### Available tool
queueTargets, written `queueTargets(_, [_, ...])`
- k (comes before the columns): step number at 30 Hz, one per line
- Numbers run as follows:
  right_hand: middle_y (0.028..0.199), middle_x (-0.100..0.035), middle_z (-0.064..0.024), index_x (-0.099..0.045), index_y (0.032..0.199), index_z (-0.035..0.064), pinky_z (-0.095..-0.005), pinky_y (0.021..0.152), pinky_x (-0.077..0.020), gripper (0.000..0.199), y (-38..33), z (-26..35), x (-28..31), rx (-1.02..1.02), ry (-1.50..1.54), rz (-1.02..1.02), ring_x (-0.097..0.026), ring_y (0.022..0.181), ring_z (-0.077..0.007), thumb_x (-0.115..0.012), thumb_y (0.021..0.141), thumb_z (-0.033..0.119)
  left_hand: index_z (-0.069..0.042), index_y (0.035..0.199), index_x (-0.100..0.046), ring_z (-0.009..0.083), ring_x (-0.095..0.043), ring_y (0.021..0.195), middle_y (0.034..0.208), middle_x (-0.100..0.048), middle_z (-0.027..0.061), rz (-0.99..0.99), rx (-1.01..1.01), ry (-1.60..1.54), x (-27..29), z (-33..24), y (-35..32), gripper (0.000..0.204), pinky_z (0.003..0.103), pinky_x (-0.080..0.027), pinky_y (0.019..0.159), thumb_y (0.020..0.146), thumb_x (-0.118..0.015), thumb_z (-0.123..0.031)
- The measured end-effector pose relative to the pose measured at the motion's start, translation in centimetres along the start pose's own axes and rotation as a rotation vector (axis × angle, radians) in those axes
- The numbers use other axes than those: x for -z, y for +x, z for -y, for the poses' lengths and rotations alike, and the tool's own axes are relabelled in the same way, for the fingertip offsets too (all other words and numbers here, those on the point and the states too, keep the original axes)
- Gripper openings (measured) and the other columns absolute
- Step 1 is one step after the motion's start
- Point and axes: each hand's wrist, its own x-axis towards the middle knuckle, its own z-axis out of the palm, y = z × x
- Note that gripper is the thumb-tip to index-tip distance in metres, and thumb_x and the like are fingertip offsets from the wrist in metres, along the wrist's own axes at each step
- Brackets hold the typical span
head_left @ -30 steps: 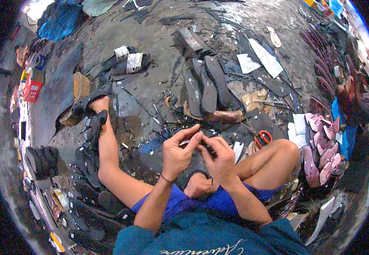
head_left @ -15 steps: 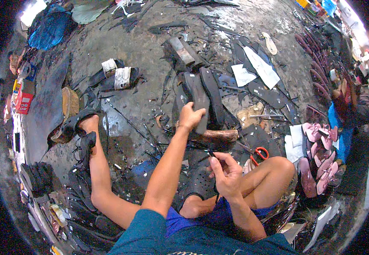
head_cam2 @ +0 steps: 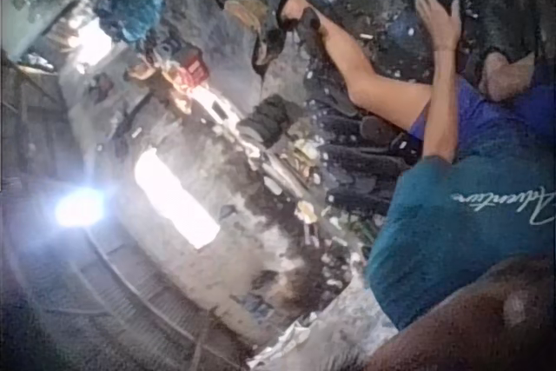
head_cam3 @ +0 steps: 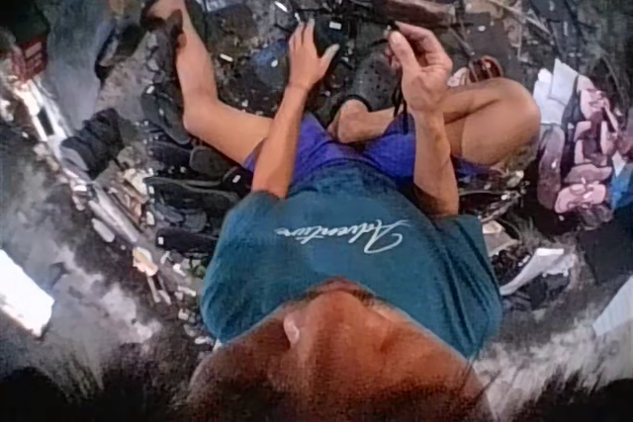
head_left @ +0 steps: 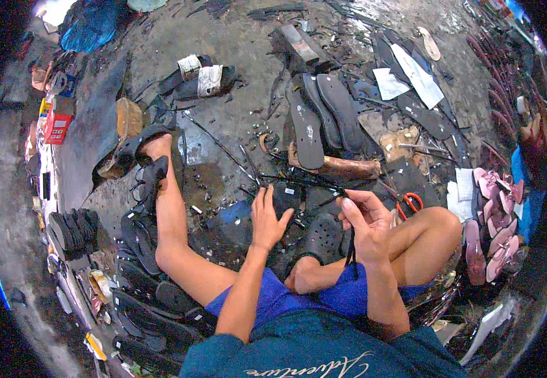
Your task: The person sits on the floor and assembles black flip-flops by threading a strap through the sole and securing it. The person handles multiple sandals, repeatedly threading and adjusting the straps.
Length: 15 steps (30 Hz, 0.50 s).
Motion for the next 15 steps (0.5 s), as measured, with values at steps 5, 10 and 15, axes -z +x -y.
queueTargets(5, [0.076,-0.066,0.0006,-0.070,0.099,0.0016,-0.0165,0.054,-0.0428,0.010,-1.0,0.3,-1.3,0.055,-0.083,0.035,-0.055,0.063,-0.0025,-0.072,0.090,0.007,-0.003,0.127,-0.055,0.0394,-0.056,0.109,0.117,-0.059,0.0219,0.098,0.217,-0.174,2.7,-0.8,2.0,0.062,0.045,-0.045,0.097,0.075,-0.081,-0.026])
queueTargets(10, [0.081,-0.068,-0.0014,-0.070,0.101,0.0006,-0.0222,0.063,-0.0506,0.012,-2.9,0.5,-3.8,0.031,-0.200,0.399,-0.061,0.070,-0.0062,-0.071,0.091,0.007,0.001,0.125,-0.050,0.0187,-0.066,0.096,0.110,-0.066,0.0088,-0.010,0.355,-1.052,17.2,-7.5,-2.6,0.044,0.032,-0.053,0.087,0.084,-0.066,0.000])
queueTargets(15, [0.086,-0.069,-0.0039,-0.069,0.105,0.0012,-0.0242,0.066,-0.0516,0.019,-7.3,-1.5,-8.2,-0.069,-0.360,0.680,-0.064,0.075,-0.0081,-0.071,0.092,0.014,-0.002,0.139,-0.044,0.0192,-0.057,0.116,0.125,-0.060,0.0087,0.143,0.454,-0.974,19.6,-6.3,-11.9,0.060,0.034,-0.044,0.103,0.085,-0.068,-0.001])
